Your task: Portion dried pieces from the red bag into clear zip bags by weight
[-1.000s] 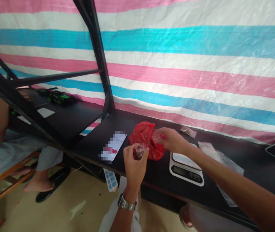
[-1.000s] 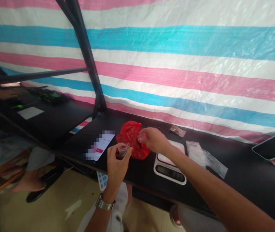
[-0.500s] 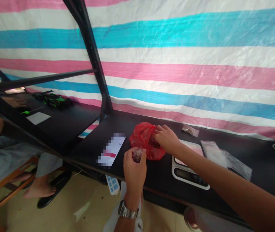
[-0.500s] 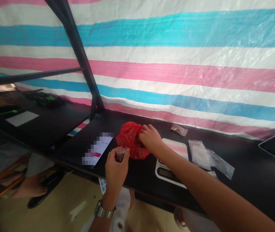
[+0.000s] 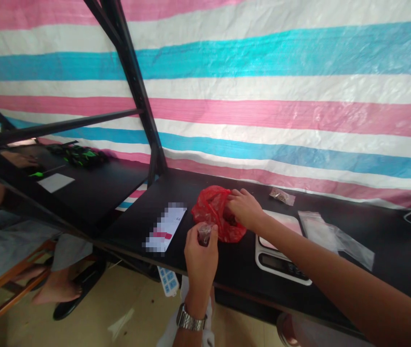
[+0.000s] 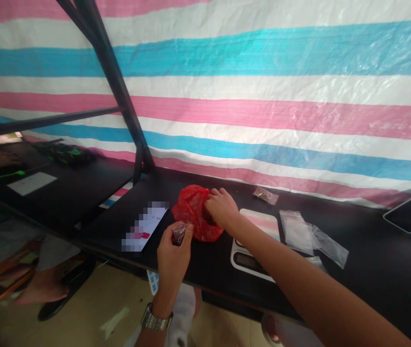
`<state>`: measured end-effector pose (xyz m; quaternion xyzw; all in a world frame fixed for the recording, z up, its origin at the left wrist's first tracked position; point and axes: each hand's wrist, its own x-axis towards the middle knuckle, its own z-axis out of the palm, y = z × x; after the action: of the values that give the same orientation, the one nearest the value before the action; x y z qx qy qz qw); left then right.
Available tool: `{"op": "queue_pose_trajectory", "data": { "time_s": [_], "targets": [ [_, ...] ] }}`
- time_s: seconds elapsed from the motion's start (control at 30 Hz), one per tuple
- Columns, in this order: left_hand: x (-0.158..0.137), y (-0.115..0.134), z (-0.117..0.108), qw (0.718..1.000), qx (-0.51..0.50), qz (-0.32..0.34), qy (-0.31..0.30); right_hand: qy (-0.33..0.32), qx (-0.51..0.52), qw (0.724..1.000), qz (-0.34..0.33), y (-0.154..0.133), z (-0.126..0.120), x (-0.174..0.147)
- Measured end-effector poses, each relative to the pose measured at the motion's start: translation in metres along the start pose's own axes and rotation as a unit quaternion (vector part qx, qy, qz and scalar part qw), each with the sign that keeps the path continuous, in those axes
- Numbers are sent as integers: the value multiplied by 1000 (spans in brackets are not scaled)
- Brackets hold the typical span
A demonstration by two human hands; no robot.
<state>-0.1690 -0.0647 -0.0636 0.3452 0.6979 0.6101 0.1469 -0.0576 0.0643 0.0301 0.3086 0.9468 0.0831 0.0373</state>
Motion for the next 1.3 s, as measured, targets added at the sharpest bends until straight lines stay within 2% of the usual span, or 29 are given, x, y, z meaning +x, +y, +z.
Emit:
{"op": "queue_pose_trajectory", "data": {
  "time_s": [0.2,0.5,0.7,0.9,1.0,1.07,1.13,1.2,1.3],
  "targets": [
    [0,1,-1,997,-49,-46,-40,3,55,998,1,-3,9,3],
    [1,4,3,978,-186,-58,-77,8,153,988,-2,-5,19,4],
    [5,0,2,972,-214,-73,-67,13,241,970,6,-5,25,5],
    [11,-1,-1,970,-223,-84,-39,18,348,937,4,-2,29,0],
    [7,0,-2,978,-199,-46,-40,52,433,900,17,2,30,-4],
    [3,1,-2,988,-150,4,-28,84,511,855,32,7,31,-7],
    [-1,2,0,995,-75,60,10,104,563,819,42,12,32,-11],
    [-5,3,2,993,-2,111,49,116,581,804,56,17,33,-17],
    [-9,5,7,981,48,184,44,131,591,792,76,23,32,-28]
  ]
}}
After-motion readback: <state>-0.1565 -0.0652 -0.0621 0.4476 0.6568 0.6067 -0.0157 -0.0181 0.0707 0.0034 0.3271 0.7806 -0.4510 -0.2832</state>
